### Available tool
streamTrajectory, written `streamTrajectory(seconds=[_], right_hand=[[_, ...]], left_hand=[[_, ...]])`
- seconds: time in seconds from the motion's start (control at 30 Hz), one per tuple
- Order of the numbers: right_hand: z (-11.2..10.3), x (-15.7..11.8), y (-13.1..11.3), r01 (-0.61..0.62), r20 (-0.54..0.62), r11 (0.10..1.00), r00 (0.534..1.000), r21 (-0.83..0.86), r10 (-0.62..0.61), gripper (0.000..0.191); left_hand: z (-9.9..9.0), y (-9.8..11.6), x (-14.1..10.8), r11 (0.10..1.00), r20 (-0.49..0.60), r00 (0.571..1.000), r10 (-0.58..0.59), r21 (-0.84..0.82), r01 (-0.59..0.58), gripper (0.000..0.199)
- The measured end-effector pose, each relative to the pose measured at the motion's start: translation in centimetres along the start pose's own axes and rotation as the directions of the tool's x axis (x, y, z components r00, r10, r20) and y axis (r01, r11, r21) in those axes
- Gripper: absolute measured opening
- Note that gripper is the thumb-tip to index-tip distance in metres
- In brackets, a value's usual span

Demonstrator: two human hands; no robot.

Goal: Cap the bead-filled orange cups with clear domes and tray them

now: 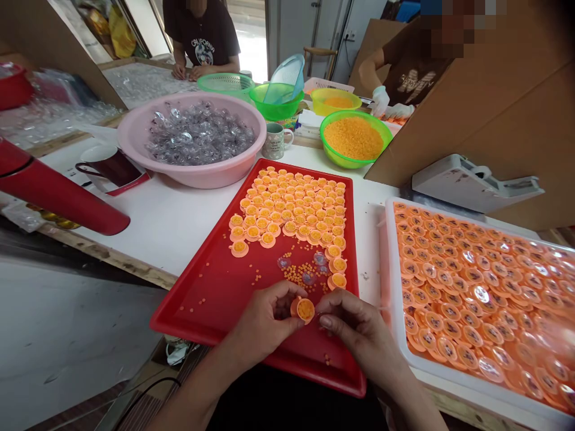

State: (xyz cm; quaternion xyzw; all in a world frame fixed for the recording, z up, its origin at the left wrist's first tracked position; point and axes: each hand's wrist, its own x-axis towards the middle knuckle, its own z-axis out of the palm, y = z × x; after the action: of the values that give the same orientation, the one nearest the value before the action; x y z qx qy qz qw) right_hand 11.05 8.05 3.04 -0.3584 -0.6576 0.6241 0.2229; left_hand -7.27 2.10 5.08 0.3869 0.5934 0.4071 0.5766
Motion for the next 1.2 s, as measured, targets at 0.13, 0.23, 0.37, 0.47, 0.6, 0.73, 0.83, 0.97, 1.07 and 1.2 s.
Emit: streamTrajectory(seconds=[0.13, 0.23, 0.37, 0.47, 0.6, 0.73, 0.83, 0.97, 1.07, 1.2], right_hand=[[0.0, -0.4, -0.1, 0.089, 0.076, 0.973, 0.994, -0.213, -0.074, 0.023], [-0.1, -0.3, 0.3, 0.046, -0.065, 0.968, 0.996, -0.248, -0.064, 0.021], [-0.1, -0.1, 0.4, -0.037, -0.146, 0.978, 0.989, -0.205, 0.007, 0.02], [0.2, 0.2, 0.0, -0.097, -0.057, 0.995, 0.994, -0.014, 0.096, 0.009], [0.6, 0.8, -0.1, -0.1, -0.008, 0.984, 0.995, 0.145, 0.102, 0.005], [0.9, 1.0, 0.0, -0.093, -0.01, 0.99, 0.995, 0.11, 0.095, 0.002], [1.6, 0.7, -0.2, -0.02, -0.068, 0.998, 0.998, -0.055, 0.016, 0.007], [2.3, 0.4, 0.0, 0.082, -0.162, 0.975, 0.98, -0.209, -0.117, 0.014], [2.3, 0.1, 0.6, 0.058, -0.189, 0.979, 0.977, -0.195, -0.096, 0.012], [1.8, -0.3, 0.8, 0.122, -0.197, 0.958, 0.964, -0.259, -0.176, 0.011]], left_hand=[[-0.6, 0.0, -0.1, 0.999, 0.006, 0.999, -0.04, -0.003, 0.04, 0.021], [-0.9, 0.0, -0.3, 0.995, 0.006, 0.996, -0.093, -0.037, 0.093, 0.022], [-1.0, 0.0, -0.2, 0.994, 0.011, 0.994, -0.107, -0.032, 0.107, 0.023], [-0.9, 0.0, -0.2, 0.998, 0.029, 0.998, -0.063, -0.014, 0.063, 0.022], [-0.8, 0.2, -0.3, 0.998, 0.095, 0.995, -0.024, -0.05, 0.029, 0.028], [-0.3, 0.1, -0.4, 0.998, 0.09, 0.996, -0.03, 0.053, 0.025, 0.02], [0.5, -0.6, -0.3, 0.988, 0.013, 1.0, 0.028, 0.151, -0.029, 0.011], [1.2, -1.4, -0.4, 0.955, -0.036, 0.993, 0.11, 0.281, -0.096, 0.013], [1.3, -1.6, -0.7, 0.923, -0.017, 0.989, 0.148, 0.362, -0.132, 0.029], [1.0, -1.3, -1.4, 0.91, -0.022, 0.978, 0.207, 0.371, -0.184, 0.055]])
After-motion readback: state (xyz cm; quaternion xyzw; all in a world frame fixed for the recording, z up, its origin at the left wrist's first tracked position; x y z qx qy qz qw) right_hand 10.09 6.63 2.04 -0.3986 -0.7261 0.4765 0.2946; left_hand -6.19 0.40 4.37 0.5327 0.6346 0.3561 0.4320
